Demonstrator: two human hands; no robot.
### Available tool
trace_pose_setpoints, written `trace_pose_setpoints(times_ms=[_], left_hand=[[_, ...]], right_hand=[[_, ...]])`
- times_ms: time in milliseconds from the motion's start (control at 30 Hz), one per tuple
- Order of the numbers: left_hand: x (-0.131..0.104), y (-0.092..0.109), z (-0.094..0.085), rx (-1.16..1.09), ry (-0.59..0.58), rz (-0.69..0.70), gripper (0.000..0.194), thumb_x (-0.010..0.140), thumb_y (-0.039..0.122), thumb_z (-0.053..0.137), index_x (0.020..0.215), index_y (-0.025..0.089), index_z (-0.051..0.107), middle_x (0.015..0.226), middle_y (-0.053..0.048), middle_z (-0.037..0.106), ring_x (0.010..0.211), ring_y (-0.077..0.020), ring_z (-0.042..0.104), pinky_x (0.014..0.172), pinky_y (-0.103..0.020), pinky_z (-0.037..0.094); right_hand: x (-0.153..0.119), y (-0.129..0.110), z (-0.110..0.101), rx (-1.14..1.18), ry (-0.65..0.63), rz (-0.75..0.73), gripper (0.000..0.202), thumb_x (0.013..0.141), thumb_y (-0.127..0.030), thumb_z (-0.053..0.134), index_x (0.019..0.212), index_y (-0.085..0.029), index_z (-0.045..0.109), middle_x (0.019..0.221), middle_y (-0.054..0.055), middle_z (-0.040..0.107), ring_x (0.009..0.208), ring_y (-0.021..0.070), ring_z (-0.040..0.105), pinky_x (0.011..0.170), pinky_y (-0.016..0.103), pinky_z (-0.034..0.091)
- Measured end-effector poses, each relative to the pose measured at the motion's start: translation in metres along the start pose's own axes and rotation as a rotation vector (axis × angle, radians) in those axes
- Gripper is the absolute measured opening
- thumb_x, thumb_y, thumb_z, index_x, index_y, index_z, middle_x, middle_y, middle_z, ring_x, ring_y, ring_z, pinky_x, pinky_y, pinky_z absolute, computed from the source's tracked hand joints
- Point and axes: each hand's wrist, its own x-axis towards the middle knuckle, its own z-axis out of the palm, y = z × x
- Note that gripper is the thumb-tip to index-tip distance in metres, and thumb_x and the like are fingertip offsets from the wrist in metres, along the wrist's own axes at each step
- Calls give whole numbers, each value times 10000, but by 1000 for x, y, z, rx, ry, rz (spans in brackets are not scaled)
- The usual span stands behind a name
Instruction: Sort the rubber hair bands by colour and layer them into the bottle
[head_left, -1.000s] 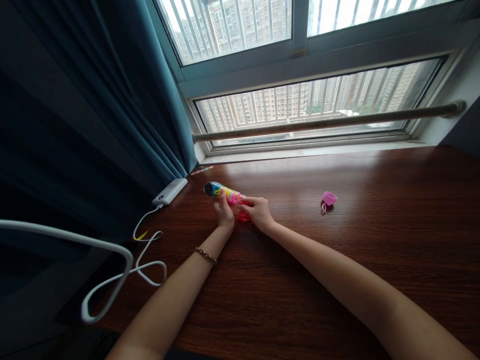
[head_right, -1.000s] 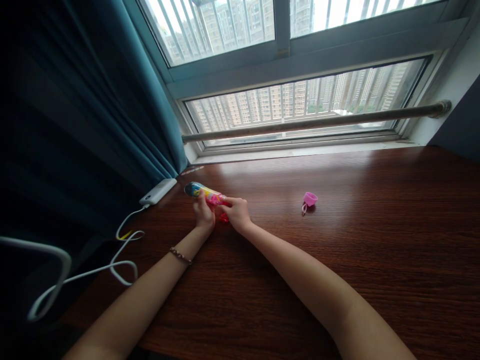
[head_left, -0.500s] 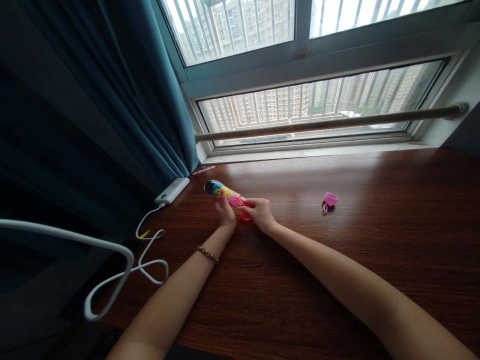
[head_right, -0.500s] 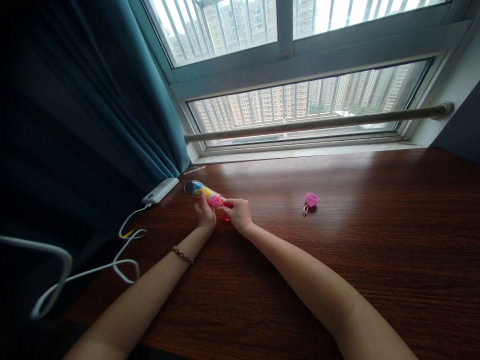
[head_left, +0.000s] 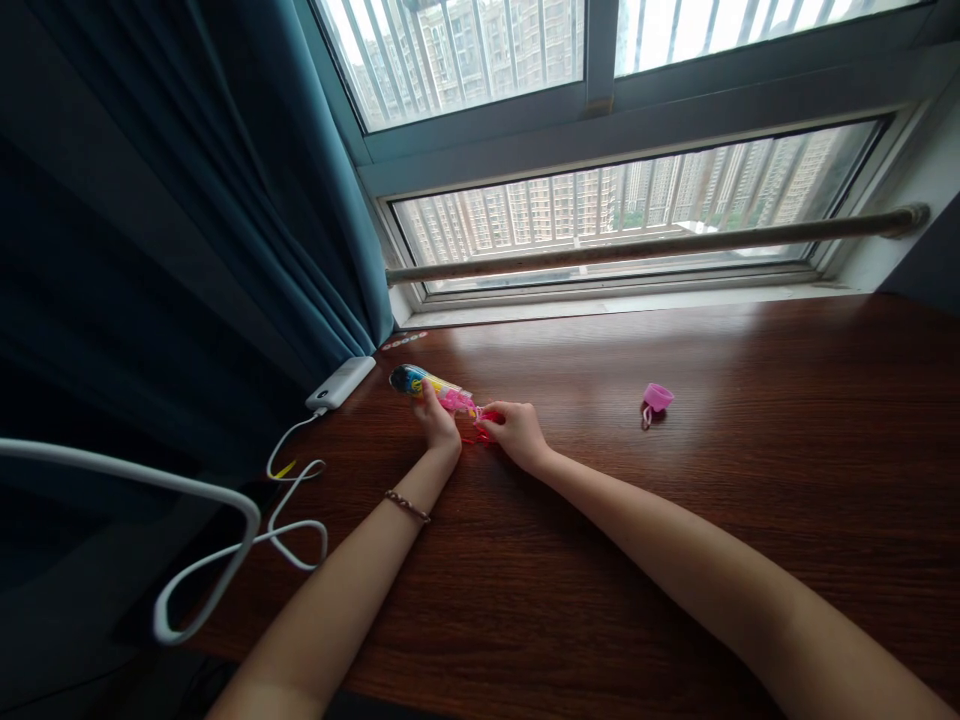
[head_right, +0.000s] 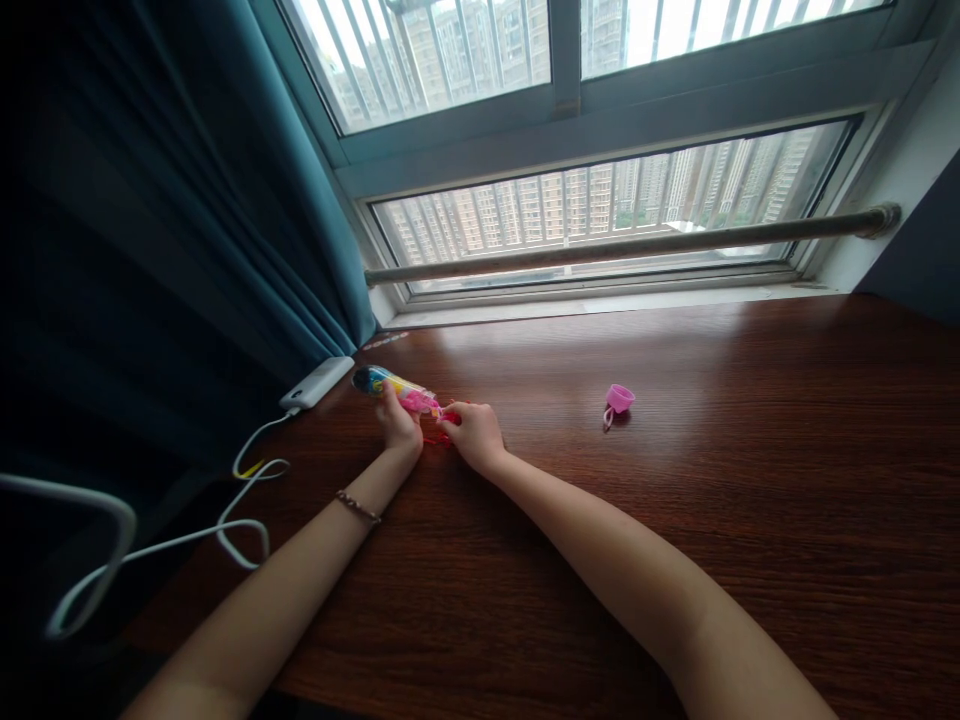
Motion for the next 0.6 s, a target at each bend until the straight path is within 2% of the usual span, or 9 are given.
trace_pose_setpoints(times_ms=[133,233,433,500,600], left_hand=[[-7,3,3,8,-54,31,387,746,477,557,1020,215,481,1028,-65,553,880,-163,578,664,-245,485],[-13,6,5,42,-87,55,389,760,476,541,1048,223,476,1067,-71,550,923,-172,576,703,-256,486],[-21,12,8,64,-120,107,413,766,455,554,1095,233,440,1134,-76,533,985,-189,574,828,-321,472],[-25,17,11,29,-204,113,421,774,444,551,1115,235,421,1100,-76,558,939,-194,601,844,-356,469],[-31,29,16,-29,-330,101,443,773,442,555,1138,241,408,1008,-67,603,857,-209,636,822,-391,481]], right_hand=[[-2,-3,-3,-8,0,12,205,705,-278,615,880,-215,701,712,26,682,625,143,573,642,232,404],[-2,-3,-4,4,7,26,262,706,-311,613,942,-224,685,657,16,662,585,135,551,623,237,401],[5,-1,-1,391,2,155,352,677,-343,628,974,-158,667,565,-7,580,499,95,471,522,222,378],[7,-2,-2,472,-44,172,406,690,-377,611,1027,-153,637,568,-16,570,456,74,439,460,204,352],[8,-6,-6,763,-134,253,513,667,-395,640,1124,-170,572,587,-36,541,405,35,363,387,174,270]])
